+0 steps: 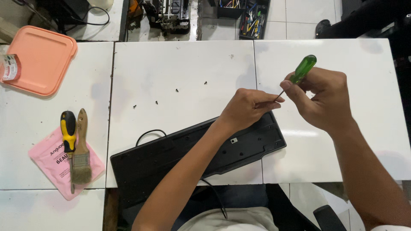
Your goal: The person uses a green screwdriver to remove screws from the back of a black computer keyboard. They place the screws on the white table and eventually lift the back cover to reveal the internal components.
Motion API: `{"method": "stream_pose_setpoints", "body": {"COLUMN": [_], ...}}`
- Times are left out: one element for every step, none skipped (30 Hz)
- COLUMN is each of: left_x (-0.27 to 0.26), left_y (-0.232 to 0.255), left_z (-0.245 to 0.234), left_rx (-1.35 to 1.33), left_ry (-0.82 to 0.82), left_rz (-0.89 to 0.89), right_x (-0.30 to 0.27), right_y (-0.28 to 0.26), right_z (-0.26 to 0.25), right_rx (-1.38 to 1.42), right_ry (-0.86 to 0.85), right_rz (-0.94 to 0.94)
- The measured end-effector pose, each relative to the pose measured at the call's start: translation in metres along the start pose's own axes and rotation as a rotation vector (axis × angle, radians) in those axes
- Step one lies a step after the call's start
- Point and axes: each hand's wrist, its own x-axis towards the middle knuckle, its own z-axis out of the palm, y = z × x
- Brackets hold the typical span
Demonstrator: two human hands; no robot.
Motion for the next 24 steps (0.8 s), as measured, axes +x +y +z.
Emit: {"method": "stream_pose_setpoints", "body": {"left_x": [0.0,-0.001,-0.001,-0.001,-0.001,-0.002,-0.001,-0.001,-0.001,-0.002,-0.003,-0.003,-0.003,-0.003,-0.002,-0.003,-0.003,-0.003,-0.002,-0.002,-0.002,-0.002,-0.002,-0.002], "left_y": [-0.002,-0.005,-0.007,-0.008,-0.008,-0.008,-0.009,-0.009,-0.01,-0.011,-0.012,-0.013,-0.014,-0.014,-0.015,-0.015,-0.016,-0.017,-0.016,-0.015,-0.014,-0.014,-0.013,-0.013], "left_z": [0.001,0.001,0.001,0.0,-0.002,-0.004,-0.003,-0.003,-0.003,-0.002,-0.002,-0.001,-0.001,-0.001,0.0,0.0,0.0,0.0,-0.001,-0.001,-0.001,-0.002,-0.002,-0.003], "left_rx": [-0.002,0.017,0.035,0.033,0.04,0.048,0.048,0.045,0.041,0.041,0.032,0.021,0.02,0.018,0.016,0.014,0.023,0.033,0.032,0.024,0.017,0.016,0.009,0.004], "left_ry": [-0.003,-0.015,-0.027,-0.032,-0.044,-0.053,-0.056,-0.054,-0.052,-0.051,-0.041,-0.029,-0.029,-0.026,-0.022,-0.022,-0.032,-0.041,-0.04,-0.041,-0.041,-0.041,-0.047,-0.053], "left_rz": [-0.003,0.013,0.029,0.028,0.025,0.022,0.021,0.03,0.039,0.038,0.031,0.025,0.024,0.047,0.07,0.07,0.057,0.044,0.045,0.047,0.048,0.047,0.046,0.045], "right_x": [-0.001,-0.002,-0.004,-0.004,-0.005,-0.005,-0.005,-0.004,-0.004,-0.004,-0.004,-0.005,-0.005,-0.006,-0.006,-0.007,-0.007,-0.008,-0.007,-0.007,-0.008,-0.008,-0.008,-0.008], "right_y": [0.004,0.008,0.012,0.012,0.013,0.013,0.014,0.014,0.014,0.015,0.016,0.017,0.017,0.017,0.017,0.017,0.018,0.018,0.018,0.017,0.017,0.017,0.017,0.017], "right_z": [0.0,0.0,0.001,0.002,0.003,0.005,0.005,0.006,0.006,0.007,0.007,0.008,0.008,0.007,0.007,0.007,0.007,0.007,0.007,0.007,0.007,0.008,0.008,0.009], "right_rx": [0.001,-0.028,-0.056,-0.056,-0.045,-0.032,-0.032,-0.049,-0.066,-0.066,-0.078,-0.092,-0.092,-0.097,-0.101,-0.102,-0.094,-0.085,-0.086,-0.067,-0.048,-0.048,-0.053,-0.058], "right_ry": [0.0,0.005,0.01,0.012,0.013,0.014,0.015,0.02,0.025,0.024,0.027,0.03,0.028,0.031,0.033,0.032,0.035,0.038,0.038,0.041,0.045,0.043,0.047,0.051], "right_rz": [0.004,-0.003,-0.011,-0.006,0.005,0.012,0.015,0.001,-0.012,-0.012,-0.029,-0.045,-0.045,-0.045,-0.045,-0.044,-0.04,-0.038,-0.039,-0.044,-0.049,-0.049,-0.054,-0.06]}}
